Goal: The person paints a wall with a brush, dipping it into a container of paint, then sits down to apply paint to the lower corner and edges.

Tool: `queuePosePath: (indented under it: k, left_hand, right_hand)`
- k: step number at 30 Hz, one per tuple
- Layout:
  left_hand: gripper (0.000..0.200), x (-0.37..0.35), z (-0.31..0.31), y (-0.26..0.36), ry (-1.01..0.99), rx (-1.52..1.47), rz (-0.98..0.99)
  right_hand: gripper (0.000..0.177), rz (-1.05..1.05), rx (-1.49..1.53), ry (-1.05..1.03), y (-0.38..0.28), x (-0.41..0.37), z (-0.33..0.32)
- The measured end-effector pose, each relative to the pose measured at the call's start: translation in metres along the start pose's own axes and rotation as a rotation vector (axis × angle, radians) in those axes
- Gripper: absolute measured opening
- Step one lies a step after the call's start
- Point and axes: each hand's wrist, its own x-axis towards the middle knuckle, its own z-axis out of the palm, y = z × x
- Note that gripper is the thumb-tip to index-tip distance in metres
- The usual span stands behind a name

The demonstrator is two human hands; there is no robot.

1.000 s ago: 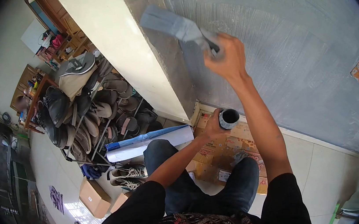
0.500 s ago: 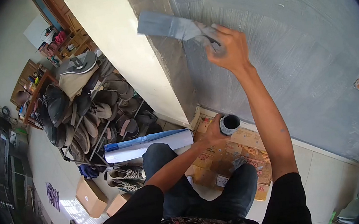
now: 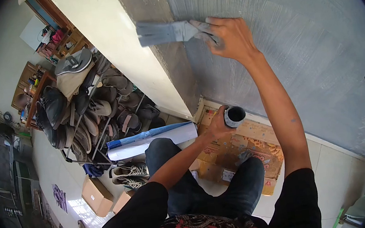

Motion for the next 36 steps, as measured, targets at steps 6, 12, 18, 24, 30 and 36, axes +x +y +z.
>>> queuePosePath:
  k: [6, 12, 18, 24, 30, 36]
  left_hand:
    - [0.085, 0.0, 0.002, -0.001, 0.0, -0.01, 0.027]
    - [0.091, -0.003, 0.001, -0.001, 0.006, 0.032, 0.012]
    - [0.092, -0.005, 0.0, -0.001, 0.024, 0.108, -0.015]
    - [0.095, -0.008, 0.006, -0.015, 0.024, 0.018, -0.051]
    - [0.095, -0.014, 0.012, -0.019, 0.045, -0.005, 0.013]
    - [0.09, -0.014, 0.006, -0.008, 0.037, -0.052, 0.04]
  right_hand:
    - [0.055, 0.095, 0.005, 0.035, -0.001, -0.01, -0.015]
    - [0.056, -0.037, -0.036, -0.085, 0.002, -0.016, 0.006]
    - [0.058, 0.112, -0.067, -0.146, 0.006, -0.022, -0.016]
    - [0.05, 0.073, 0.029, -0.154, -0.007, -0.032, -0.002]
    - [0.043, 0.322, 0.128, -0.092, -0.028, -0.116, -0.014]
    - [0.037, 0.953, 0.939, -0.339, -0.082, -0.164, -0.041]
